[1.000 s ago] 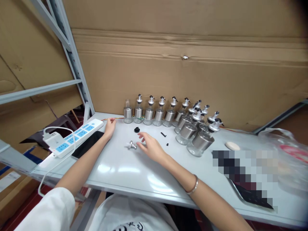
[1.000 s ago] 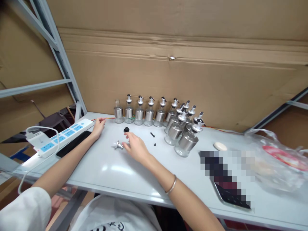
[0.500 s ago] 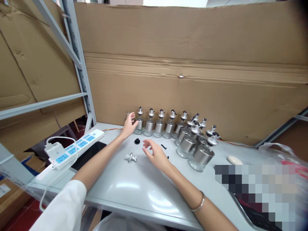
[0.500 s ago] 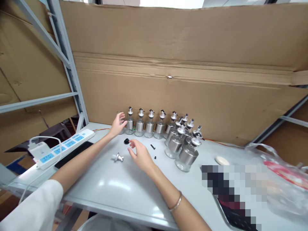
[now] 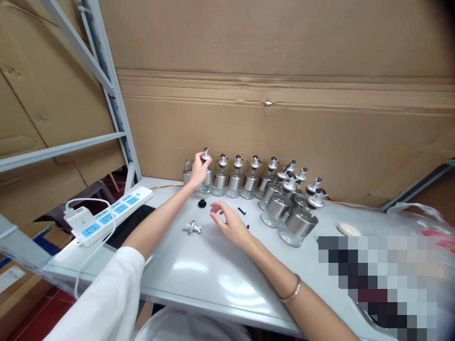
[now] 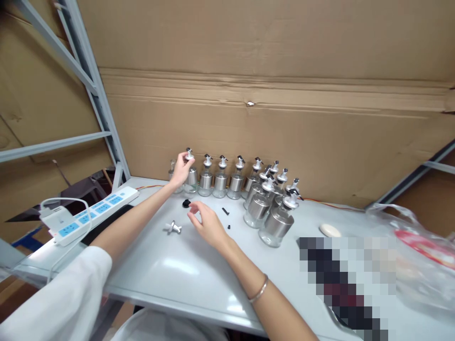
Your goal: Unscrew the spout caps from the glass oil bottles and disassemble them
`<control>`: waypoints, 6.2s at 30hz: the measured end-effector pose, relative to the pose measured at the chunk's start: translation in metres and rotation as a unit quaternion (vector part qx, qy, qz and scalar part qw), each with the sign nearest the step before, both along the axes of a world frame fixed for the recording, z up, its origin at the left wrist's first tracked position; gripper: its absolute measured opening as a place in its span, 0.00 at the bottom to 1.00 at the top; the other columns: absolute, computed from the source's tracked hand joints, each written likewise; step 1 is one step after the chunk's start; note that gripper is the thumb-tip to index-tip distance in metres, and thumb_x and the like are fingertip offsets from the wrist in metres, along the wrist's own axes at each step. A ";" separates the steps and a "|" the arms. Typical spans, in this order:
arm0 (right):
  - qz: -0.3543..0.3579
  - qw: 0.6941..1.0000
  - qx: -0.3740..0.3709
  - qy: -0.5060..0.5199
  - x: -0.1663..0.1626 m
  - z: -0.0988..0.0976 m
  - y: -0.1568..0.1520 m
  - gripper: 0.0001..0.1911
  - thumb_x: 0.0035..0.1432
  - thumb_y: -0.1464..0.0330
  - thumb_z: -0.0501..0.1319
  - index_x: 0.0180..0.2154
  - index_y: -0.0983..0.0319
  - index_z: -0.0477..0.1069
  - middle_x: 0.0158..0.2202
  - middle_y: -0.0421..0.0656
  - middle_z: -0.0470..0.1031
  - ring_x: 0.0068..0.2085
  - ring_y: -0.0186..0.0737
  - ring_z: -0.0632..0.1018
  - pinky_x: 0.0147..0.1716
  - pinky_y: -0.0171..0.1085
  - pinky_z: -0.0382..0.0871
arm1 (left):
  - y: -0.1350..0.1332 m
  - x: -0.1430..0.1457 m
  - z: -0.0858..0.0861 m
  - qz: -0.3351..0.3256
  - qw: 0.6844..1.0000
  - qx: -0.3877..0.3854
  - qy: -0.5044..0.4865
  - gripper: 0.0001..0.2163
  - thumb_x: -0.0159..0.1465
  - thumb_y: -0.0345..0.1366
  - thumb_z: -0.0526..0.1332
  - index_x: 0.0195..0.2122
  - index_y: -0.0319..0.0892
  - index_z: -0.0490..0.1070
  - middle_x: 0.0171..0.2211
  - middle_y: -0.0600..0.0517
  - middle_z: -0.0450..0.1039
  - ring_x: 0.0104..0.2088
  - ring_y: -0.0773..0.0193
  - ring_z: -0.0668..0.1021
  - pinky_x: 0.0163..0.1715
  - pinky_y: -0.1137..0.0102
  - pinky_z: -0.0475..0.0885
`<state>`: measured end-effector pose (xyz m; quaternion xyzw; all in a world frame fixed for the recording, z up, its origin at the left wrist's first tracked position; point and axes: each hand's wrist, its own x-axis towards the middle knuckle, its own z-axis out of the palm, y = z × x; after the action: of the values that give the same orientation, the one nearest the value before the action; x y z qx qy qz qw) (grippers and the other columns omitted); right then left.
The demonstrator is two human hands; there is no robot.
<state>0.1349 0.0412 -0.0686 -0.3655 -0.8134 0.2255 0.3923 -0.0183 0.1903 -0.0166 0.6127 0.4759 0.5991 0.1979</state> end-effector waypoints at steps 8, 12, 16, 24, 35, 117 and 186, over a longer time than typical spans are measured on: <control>-0.040 0.995 0.039 0.080 0.003 0.011 -0.002 0.11 0.62 0.63 0.53 0.44 0.60 0.65 0.36 0.46 0.76 0.38 0.40 0.76 0.36 0.39 0.70 | -0.074 -0.018 0.048 -0.140 0.975 0.136 -0.108 0.13 0.64 0.41 0.57 0.46 0.43 0.58 0.39 0.52 0.69 0.31 0.71 0.74 0.39 0.72 0.69; -0.067 0.986 0.045 0.146 0.000 0.013 -0.005 0.12 0.62 0.60 0.54 0.43 0.60 0.66 0.37 0.45 0.76 0.37 0.40 0.77 0.36 0.39 0.70 | -0.138 -0.022 0.035 -0.223 0.963 0.091 -0.122 0.16 0.61 0.46 0.60 0.44 0.43 0.60 0.40 0.52 0.68 0.30 0.72 0.73 0.34 0.72 0.69; -0.054 0.977 0.070 0.194 -0.005 0.020 -0.018 0.11 0.64 0.60 0.53 0.43 0.59 0.66 0.39 0.45 0.75 0.41 0.40 0.76 0.42 0.42 0.70 | -0.188 -0.022 0.007 -0.272 0.950 0.003 -0.156 0.15 0.62 0.47 0.59 0.41 0.43 0.59 0.37 0.53 0.67 0.30 0.70 0.72 0.33 0.72 0.69; 0.121 0.977 0.083 0.153 -0.018 0.045 -0.059 0.18 0.65 0.57 0.52 0.52 0.56 0.63 0.52 0.48 0.69 0.54 0.42 0.71 0.50 0.44 0.69 | -0.227 -0.030 -0.027 -0.366 0.926 -0.008 -0.094 0.11 0.66 0.43 0.55 0.45 0.44 0.59 0.41 0.50 0.65 0.37 0.68 0.71 0.38 0.70 0.68; 0.116 0.978 0.001 0.173 -0.018 0.046 -0.068 0.15 0.65 0.64 0.54 0.53 0.54 0.61 0.55 0.45 0.68 0.53 0.39 0.71 0.47 0.39 0.70 | -0.225 -0.024 -0.009 -0.452 0.869 -0.156 -0.129 0.19 0.60 0.48 0.62 0.47 0.42 0.66 0.42 0.46 0.71 0.44 0.60 0.74 0.43 0.67 0.68; -0.088 0.920 -0.060 0.376 0.032 0.025 -0.003 0.18 0.56 0.55 0.61 0.34 0.59 0.57 0.27 0.42 0.78 0.29 0.34 0.76 0.29 0.33 0.66 | 0.006 0.011 -0.013 0.048 0.993 -0.091 0.059 0.12 0.70 0.39 0.46 0.48 0.39 0.58 0.48 0.41 0.70 0.50 0.59 0.73 0.52 0.65 0.60; -0.243 0.967 -0.067 0.042 0.088 0.001 0.037 0.07 0.50 0.66 0.61 0.28 0.64 0.72 0.23 0.41 0.74 0.27 0.37 0.74 0.32 0.36 0.67 | -0.173 -0.011 -0.065 -0.271 0.851 0.091 0.440 0.13 0.64 0.47 0.53 0.34 0.41 0.64 0.30 0.50 0.73 0.28 0.66 0.70 0.41 0.67 0.61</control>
<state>0.2232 0.0780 -0.0677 -0.5678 -0.6659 0.1923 0.4440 -0.0298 0.0174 -0.0811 0.9323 0.2712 0.2302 0.0654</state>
